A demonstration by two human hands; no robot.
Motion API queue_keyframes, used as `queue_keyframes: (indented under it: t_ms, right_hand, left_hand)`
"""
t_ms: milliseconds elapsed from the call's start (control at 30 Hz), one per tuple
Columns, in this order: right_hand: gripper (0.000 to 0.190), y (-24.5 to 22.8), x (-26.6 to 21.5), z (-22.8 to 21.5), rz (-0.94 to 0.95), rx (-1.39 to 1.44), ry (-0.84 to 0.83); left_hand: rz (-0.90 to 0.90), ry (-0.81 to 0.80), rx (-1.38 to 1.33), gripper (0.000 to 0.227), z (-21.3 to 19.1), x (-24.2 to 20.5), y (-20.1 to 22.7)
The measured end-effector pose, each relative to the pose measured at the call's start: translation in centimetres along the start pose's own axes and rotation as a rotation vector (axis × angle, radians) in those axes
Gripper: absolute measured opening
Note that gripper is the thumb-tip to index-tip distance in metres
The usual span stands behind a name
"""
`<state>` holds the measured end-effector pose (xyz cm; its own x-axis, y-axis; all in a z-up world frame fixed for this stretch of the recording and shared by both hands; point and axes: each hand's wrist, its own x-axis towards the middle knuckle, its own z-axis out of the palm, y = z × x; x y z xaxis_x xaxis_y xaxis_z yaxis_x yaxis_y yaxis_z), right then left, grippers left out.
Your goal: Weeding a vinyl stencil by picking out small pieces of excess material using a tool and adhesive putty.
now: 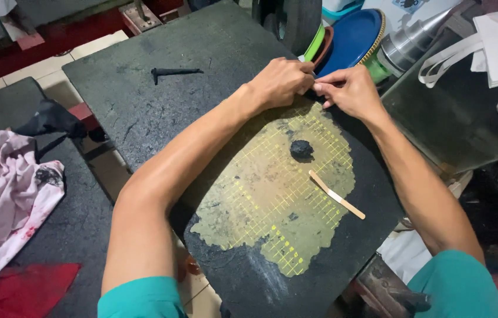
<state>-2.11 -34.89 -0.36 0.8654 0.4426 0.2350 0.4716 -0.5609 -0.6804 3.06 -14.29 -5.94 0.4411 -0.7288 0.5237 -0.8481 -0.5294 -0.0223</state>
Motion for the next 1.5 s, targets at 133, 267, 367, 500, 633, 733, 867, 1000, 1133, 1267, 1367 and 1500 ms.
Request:
queue_keyframes:
  t_ms: [133, 267, 367, 500, 633, 733, 867, 1000, 1133, 1267, 1367, 1500]
  right_hand:
    - [0.015, 1.0, 0.1, -0.7, -0.021, -0.015, 0.030]
    - [0.012, 1.5, 0.0, -0.9, -0.084, -0.142, 0.059]
    - [0.009, 2.0, 0.3, -0.4, -0.130, -0.196, 0.036]
    - [0.015, 2.4, 0.4, 0.7, -0.194, -0.203, -0.037]
    - [0.015, 1.0, 0.0, 1.4, -0.247, -0.167, -0.037]
    - [0.019, 1.8, 0.4, 1.7, -0.249, -0.063, 0.049]
    - [0.003, 0.8, 0.1, 1.7, -0.237, -0.101, 0.080]
    - [0.002, 1.2, 0.3, 1.4, -0.300, -0.150, 0.048]
    - [0.010, 0.2, 0.2, 1.4, -0.295, -0.061, 0.022]
    - [0.022, -0.6, -0.3, -0.4, -0.186, -0.100, -0.040]
    - [0.044, -3.0, -1.4, -1.3, -0.324, -0.139, -0.013]
    - [0.054, -2.1, -2.8, -1.2, -0.500, -0.367, -0.022]
  left_hand:
    - [0.126, -0.115, 0.084, 0.013, -0.7, 0.6, -0.3]
    - [0.099, -0.246, 0.055, 0.020, -1.0, 1.1, -0.1]
    - [0.012, -0.185, 0.046, 0.022, -0.7, 0.2, -0.7]
    - [-0.180, 0.016, 0.031, 0.007, -2.5, -1.4, -3.4]
    - [-0.537, 0.047, 0.389, 0.029, -2.3, -4.5, -12.7]
    - [-0.679, 0.133, 0.339, 0.024, 0.1, -4.4, -14.2]
    - [-0.995, 0.326, 0.222, 0.021, -2.5, -14.9, -22.3]
    - [-1.311, 0.406, 0.280, 0.041, 0.8, -23.3, -32.7]
    - [-1.209, 0.351, 0.254, 0.011, -1.8, -21.9, -28.9]
    - [-1.167, 0.196, 0.389, 0.020, -1.9, -18.5, -27.8]
    - [-1.066, 0.086, 0.606, 0.025, -1.8, -18.4, -26.9]
    - [-1.081, 0.073, 0.565, 0.037, -4.3, -17.9, -24.7]
